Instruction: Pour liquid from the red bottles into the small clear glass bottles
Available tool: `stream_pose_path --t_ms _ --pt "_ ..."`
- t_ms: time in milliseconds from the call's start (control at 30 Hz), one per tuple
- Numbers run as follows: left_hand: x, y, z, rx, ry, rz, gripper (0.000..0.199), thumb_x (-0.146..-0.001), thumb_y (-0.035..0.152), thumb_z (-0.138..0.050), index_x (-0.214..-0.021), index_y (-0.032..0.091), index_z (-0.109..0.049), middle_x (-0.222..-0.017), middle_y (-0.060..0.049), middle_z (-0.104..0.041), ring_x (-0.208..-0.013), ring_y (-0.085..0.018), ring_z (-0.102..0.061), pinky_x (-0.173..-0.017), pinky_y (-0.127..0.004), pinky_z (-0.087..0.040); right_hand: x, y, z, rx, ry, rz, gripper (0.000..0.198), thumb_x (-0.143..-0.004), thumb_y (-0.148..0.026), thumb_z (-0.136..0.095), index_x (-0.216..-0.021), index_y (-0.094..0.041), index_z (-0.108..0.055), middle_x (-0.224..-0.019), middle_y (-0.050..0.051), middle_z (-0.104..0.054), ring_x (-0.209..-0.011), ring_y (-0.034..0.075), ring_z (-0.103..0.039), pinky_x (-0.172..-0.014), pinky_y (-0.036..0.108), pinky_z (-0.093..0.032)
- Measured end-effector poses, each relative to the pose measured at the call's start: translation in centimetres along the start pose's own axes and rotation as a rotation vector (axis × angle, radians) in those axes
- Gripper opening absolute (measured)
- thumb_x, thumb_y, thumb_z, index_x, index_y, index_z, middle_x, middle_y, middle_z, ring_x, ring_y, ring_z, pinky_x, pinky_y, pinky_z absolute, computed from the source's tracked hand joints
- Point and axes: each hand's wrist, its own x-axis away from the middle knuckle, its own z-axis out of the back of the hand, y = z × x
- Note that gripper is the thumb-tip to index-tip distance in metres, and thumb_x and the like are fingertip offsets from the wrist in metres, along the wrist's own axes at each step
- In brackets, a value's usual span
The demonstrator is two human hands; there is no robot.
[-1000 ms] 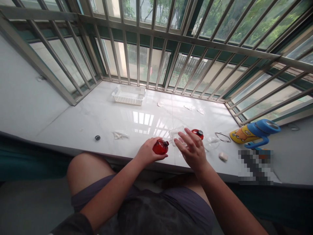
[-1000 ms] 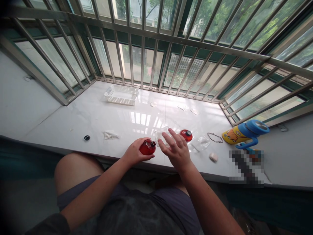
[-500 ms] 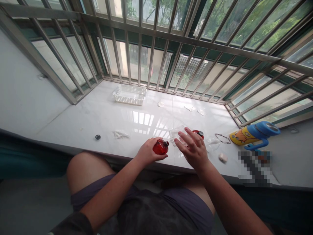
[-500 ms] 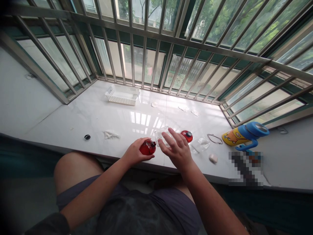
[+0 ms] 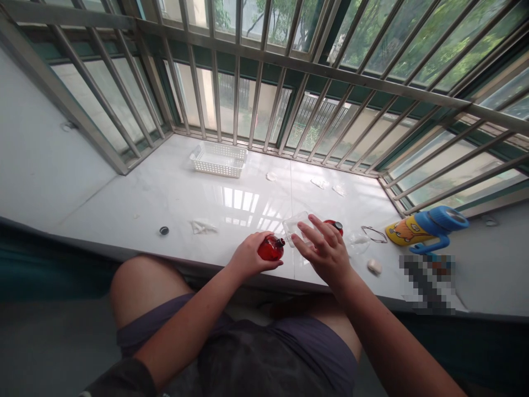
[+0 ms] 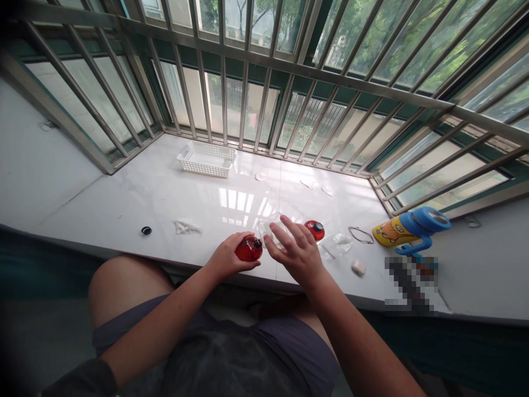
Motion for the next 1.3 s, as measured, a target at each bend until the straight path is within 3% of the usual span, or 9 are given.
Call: stream_pose_path --t_ms 233,567,733,1000,1167,1300 --pt "0.0 0.0 0.1 0.012 0.005 -0.004 0.08 -0.069 0.052 -0.095 -0.137 0.028 -0.061 -0.134 -0.008 -0.071 -0.122 -0.032 -0.068 -0.111 -0.048 -0.055 -0.2 0.0 0.0 0.008 -0.005 0.019 0.038 -0.094 -0.01 -0.078 -0.122 -0.033 -0.069 -0.136 0.002 -0.072 -0.151 0.029 -0.05 -0.114 0.043 -0.048" --pt "0.0 0.0 0.0 0.013 0.012 -0.002 0.08 -0.068 0.052 -0.095 -0.137 0.027 -0.061 -0.134 -0.009 -0.071 -0.122 -0.033 -0.069 -0.111 -0.049 -0.055 -0.3 0.2 -0.2 0.007 -0.014 0.045 0.039 -0.093 -0.005 -0.076 -0.122 -0.03 -0.069 -0.135 0.004 -0.073 -0.153 0.03 -0.048 -0.115 0.044 -0.048" --pt "0.0 -0.2 -0.1 0.014 0.013 -0.004 0.08 -0.068 0.053 -0.095 -0.137 0.028 -0.061 -0.135 -0.009 -0.071 -0.123 -0.032 -0.069 -0.111 -0.049 -0.055 0.7 -0.3 -0.8 -0.026 -0.041 -0.008 0.042 -0.096 -0.007 -0.072 -0.129 -0.032 -0.066 -0.14 0.004 -0.071 -0.153 0.03 -0.048 -0.114 0.045 -0.049" --pt "0.6 0.3 0.3 0.055 0.032 0.026 0.081 -0.067 0.049 -0.097 -0.137 0.029 -0.062 -0.134 -0.007 -0.071 -0.123 -0.031 -0.069 -0.112 -0.047 -0.054 3.3 -4.1 -2.7 -0.152 -0.015 -0.381 0.055 -0.093 0.001 -0.064 -0.141 -0.026 -0.055 -0.143 0.013 -0.064 -0.149 0.035 -0.051 -0.112 0.056 -0.053" --pt "1.0 0.2 1.0 0.122 0.061 0.088 0.084 -0.065 0.051 -0.099 -0.136 0.029 -0.06 -0.133 -0.006 -0.072 -0.123 -0.029 -0.07 -0.111 -0.044 -0.055 4.3 -6.9 -4.4 -0.283 0.077 -0.737 0.06 -0.096 -0.028 -0.078 -0.148 -0.026 -0.049 -0.14 0.014 -0.066 -0.138 0.036 -0.058 -0.114 0.062 -0.051" --pt "0.7 -0.6 1.5 0.137 0.097 0.126 0.089 -0.063 0.05 -0.1 -0.137 0.028 -0.056 -0.138 -0.007 -0.07 -0.128 -0.029 -0.068 -0.114 -0.045 -0.053 5.8 -8.3 -5.9 -0.37 0.031 -0.952 0.071 -0.091 -0.052 -0.082 -0.147 -0.023 -0.049 -0.137 0.016 -0.066 -0.126 0.036 -0.063 -0.108 0.059 -0.054"
